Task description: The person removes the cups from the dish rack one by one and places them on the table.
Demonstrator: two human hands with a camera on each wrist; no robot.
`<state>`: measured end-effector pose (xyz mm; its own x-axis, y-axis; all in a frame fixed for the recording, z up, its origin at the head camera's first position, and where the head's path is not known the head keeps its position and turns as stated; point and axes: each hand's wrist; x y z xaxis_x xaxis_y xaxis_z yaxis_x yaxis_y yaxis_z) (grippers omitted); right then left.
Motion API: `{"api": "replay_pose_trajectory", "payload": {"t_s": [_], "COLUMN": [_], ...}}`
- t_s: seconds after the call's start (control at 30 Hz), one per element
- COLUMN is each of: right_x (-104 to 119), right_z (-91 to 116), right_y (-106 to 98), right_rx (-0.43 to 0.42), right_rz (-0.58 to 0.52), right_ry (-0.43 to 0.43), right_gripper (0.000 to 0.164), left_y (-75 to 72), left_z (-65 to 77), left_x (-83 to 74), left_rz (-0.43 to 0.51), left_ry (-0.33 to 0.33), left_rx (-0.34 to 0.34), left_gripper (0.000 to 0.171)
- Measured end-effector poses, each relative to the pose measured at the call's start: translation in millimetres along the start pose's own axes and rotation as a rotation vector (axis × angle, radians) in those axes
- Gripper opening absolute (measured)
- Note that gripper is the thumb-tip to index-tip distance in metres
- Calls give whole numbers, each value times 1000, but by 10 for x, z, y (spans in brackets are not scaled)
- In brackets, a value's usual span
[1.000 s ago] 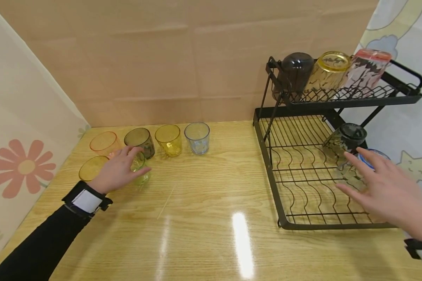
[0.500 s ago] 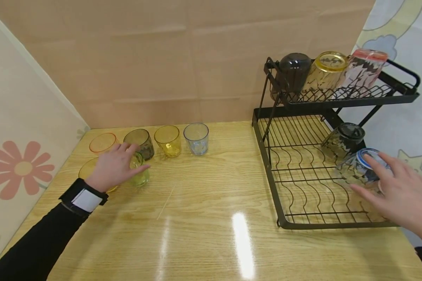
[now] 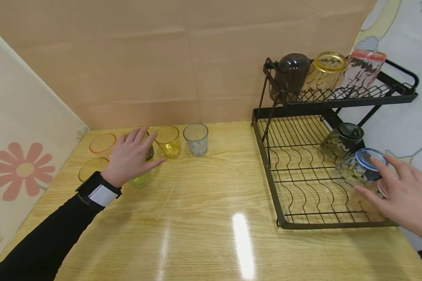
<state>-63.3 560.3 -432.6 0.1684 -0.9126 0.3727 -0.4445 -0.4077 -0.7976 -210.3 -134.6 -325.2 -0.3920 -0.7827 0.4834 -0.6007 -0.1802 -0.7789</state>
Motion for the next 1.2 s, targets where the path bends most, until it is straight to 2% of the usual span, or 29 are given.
{"api": "replay_pose_trajectory", "payload": {"t_s": [0.13, 0.27, 0.37, 0.5, 0.67, 0.83, 0.9, 1.07, 1.2], "right_x": [111, 440, 529, 281, -5, -34, -9, 194, 599], "right_z": [-3, -18, -7, 62, 145, 183, 178, 123, 38], "right_y": [-28, -115, -120, -25, 66, 113, 132, 132, 19], "right_rx": [-6, -15, -30, -17, -10, -43, -76, -133, -138], "right_rz": [-5, -4, -9, -12, -38, -68, -69, -23, 14], "right_ry": [-5, -3, -6, 34, 57, 52, 25, -25, -21], "right_gripper": [113, 109, 111, 113, 111, 105, 103, 112, 104], "left_y": [-66, -148, -216, -301, -371, -420, -433, -465, -476], "left_z": [-146, -310, -437, -559, -634, -691, -710, -736, -742], "left_x": [-134, -320, -492, -734, -995, -1200, -1274, -1455, -1597], "left_rz": [11, 27, 27, 30, 76, 116, 118, 125, 144], "left_ry": [36, 75, 114, 188, 251, 272, 279, 299, 328], "left_rx": [-42, -77, -87, -91, -72, -86, -91, -74, -20], "left_gripper": [82, 85, 89, 92, 94, 94, 95, 95, 95]}}
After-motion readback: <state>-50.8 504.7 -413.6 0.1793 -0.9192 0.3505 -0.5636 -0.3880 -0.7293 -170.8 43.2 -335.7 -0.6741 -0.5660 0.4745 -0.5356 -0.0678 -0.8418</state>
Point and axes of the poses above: each hand's wrist, its own z-axis away from the middle knuckle, its own y-axis out of the palm, x = y × z, and after that the axes turned 12 degrees about -z, right-handed
